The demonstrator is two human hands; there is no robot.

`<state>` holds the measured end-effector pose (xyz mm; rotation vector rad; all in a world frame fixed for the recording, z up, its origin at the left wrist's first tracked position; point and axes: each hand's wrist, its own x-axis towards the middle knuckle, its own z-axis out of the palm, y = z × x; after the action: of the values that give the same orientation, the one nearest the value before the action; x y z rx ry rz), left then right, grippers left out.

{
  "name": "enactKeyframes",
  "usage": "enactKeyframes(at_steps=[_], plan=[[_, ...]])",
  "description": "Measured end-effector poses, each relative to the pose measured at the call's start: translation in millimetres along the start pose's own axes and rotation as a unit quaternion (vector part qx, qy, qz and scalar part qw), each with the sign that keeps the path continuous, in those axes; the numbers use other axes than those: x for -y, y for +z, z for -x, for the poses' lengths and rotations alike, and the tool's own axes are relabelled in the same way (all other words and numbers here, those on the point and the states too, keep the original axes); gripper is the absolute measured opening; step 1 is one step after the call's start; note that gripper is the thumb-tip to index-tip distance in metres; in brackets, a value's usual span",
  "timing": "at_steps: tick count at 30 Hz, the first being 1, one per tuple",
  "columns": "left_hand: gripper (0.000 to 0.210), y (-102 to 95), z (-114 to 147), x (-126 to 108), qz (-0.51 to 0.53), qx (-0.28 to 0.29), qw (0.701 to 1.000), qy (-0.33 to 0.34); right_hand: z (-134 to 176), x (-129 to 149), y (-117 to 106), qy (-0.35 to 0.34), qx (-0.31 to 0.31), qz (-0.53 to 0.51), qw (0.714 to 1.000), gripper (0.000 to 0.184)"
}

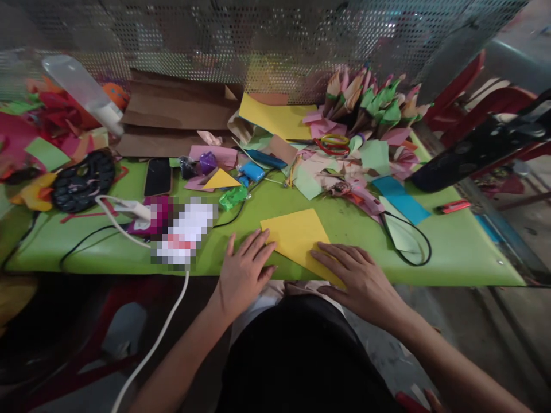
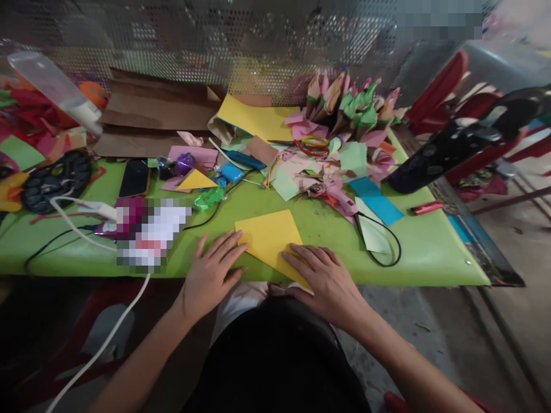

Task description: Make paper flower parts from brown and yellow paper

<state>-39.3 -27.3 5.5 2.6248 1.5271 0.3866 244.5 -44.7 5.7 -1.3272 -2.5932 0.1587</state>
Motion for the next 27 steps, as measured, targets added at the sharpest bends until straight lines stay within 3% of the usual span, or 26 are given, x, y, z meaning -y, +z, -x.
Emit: enactKeyframes(at_steps=[6, 10, 13, 17, 20, 24, 27], plan=[[0.047, -0.8, -11, -6, -0.018, 0.023, 0.999, -0.021, -21, -11, -12, 0.012, -0.018, -0.024, 0.999, 0.045], [0.049, -5.9, -21, -5, -0.043, 0.026, 0.998, -0.036, -40, -21, -7, -0.034, 0.015, -0.012, 0.999, 0.043], [0.054, -8.9, -20, -12, -0.054, 0.013, 0.998, -0.039, -43, -10, 0, -0.009, 0.028, 0.014, 0.999, 0.045], [0.057, -5.7, -9, -31, -0.036, 0.02, 0.999, 0.003, -40, 19, 0, 0.06, 0.001, 0.048, 0.997, 0.046], [0.057, 0.3, -1, -41, -0.015, 0.038, 0.999, 0.014, -44, 28, -4, 0.065, -0.012, 0.036, 0.997, 0.044], [0.052, 3.7, 3, -40, -0.011, 0.051, 0.999, 0.011, -50, 8, -6, 0.042, -0.026, 0.023, 0.999, 0.043], [0.047, 0.4, 2, -35, -0.004, 0.043, 0.999, 0.016, -46, -8, -2, 0.029, -0.004, 0.025, 0.999, 0.045]])
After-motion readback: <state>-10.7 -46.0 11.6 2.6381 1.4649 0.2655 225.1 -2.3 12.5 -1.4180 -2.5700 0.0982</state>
